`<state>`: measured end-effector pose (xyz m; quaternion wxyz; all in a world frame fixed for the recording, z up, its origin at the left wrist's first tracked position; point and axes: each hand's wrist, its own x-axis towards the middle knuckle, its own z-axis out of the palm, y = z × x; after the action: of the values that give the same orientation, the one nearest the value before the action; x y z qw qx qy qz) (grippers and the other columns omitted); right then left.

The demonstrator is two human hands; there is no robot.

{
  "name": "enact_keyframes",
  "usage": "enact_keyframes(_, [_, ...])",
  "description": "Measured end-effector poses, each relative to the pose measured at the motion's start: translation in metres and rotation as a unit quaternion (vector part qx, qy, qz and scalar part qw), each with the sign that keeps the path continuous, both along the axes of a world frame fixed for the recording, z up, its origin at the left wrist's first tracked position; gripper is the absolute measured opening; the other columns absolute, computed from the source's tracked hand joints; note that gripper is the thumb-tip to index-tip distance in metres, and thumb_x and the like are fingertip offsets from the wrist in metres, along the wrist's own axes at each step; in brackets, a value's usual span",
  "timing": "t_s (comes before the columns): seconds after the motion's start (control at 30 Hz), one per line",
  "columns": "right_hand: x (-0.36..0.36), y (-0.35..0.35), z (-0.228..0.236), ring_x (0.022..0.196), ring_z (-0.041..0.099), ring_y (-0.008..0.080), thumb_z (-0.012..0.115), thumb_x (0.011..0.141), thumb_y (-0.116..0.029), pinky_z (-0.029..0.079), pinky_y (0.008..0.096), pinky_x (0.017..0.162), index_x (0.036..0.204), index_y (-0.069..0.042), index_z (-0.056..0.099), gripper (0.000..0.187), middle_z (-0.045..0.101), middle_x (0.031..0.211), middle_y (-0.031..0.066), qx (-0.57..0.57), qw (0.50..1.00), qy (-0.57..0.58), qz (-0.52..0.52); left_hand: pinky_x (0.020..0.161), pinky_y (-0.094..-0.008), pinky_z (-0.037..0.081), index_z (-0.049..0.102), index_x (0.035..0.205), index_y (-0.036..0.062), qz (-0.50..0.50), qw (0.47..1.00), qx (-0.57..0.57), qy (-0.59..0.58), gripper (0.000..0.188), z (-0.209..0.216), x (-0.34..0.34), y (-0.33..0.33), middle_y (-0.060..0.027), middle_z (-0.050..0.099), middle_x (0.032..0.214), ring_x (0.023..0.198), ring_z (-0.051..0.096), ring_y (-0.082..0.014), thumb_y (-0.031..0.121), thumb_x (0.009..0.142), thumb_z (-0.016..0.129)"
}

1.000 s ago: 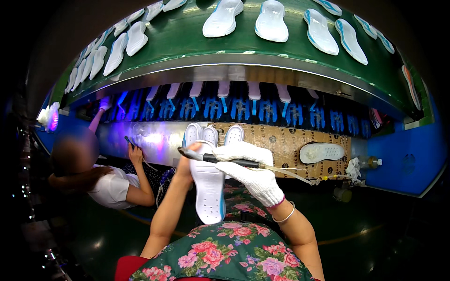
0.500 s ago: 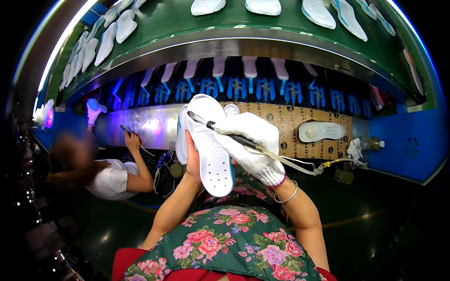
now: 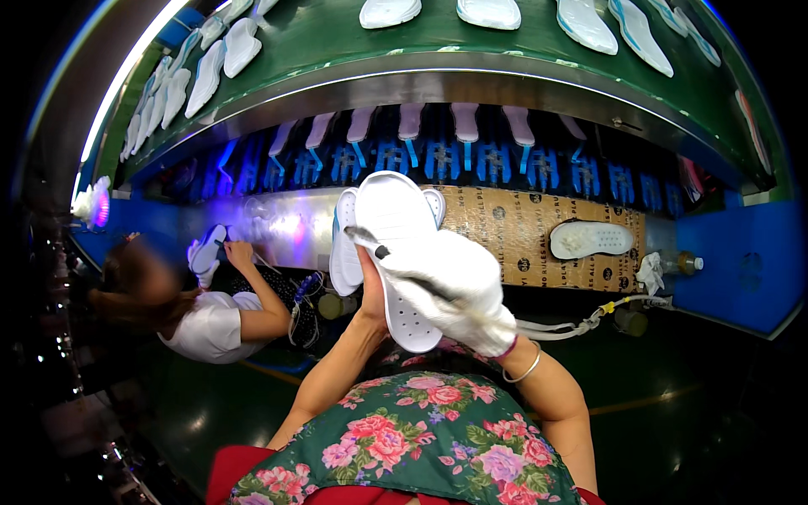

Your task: The person applies glue to the interior of shoe soles using a brush and then places the soles onto a moving conveyor belt.

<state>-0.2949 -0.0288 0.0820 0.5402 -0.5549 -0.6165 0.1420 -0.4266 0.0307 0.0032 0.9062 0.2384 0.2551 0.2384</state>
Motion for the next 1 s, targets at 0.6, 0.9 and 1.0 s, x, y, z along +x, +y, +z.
enact_keyframes(0.6, [-0.015,-0.004,-0.013,0.082,0.069,0.0247,0.077,0.071,-0.004,0.054,0.0337,0.073,0.095,-0.01,0.074,0.025,0.072,0.093,0.0077,0.018,0.995,-0.089,0.044,0.078,-0.0418,0.055,0.038,0.137,0.0064,0.041,0.979,-0.046,-0.194,0.107,-0.012,-0.007,0.04,-0.024,0.06,0.104,0.091,0.063,-0.0311,0.092,0.076,0.019])
enact_keyframes(0.9, [-0.02,-0.002,-0.019,0.082,0.069,0.0243,0.076,0.071,-0.002,0.054,0.0332,0.07,0.097,-0.01,0.074,0.027,0.072,0.095,0.0084,0.061,0.99,-0.101,0.082,0.068,-0.0445,0.057,0.054,0.109,-0.0088,-0.01,0.965,-0.044,-0.26,0.118,-0.016,-0.01,0.065,-0.0243,0.062,0.089,0.078,0.064,-0.0339,0.098,0.067,0.025])
enact_keyframes(1.0, [-0.017,0.0,-0.009,0.08,0.069,0.0236,0.077,0.072,-0.004,0.054,0.0329,0.069,0.096,-0.011,0.074,0.026,0.072,0.095,0.0084,0.008,0.986,0.063,0.157,0.07,-0.0452,0.057,0.054,0.107,-0.0105,0.027,0.943,-0.089,-0.32,0.117,-0.011,-0.012,0.071,-0.0245,0.062,0.09,0.084,0.063,-0.0347,0.097,0.066,0.031])
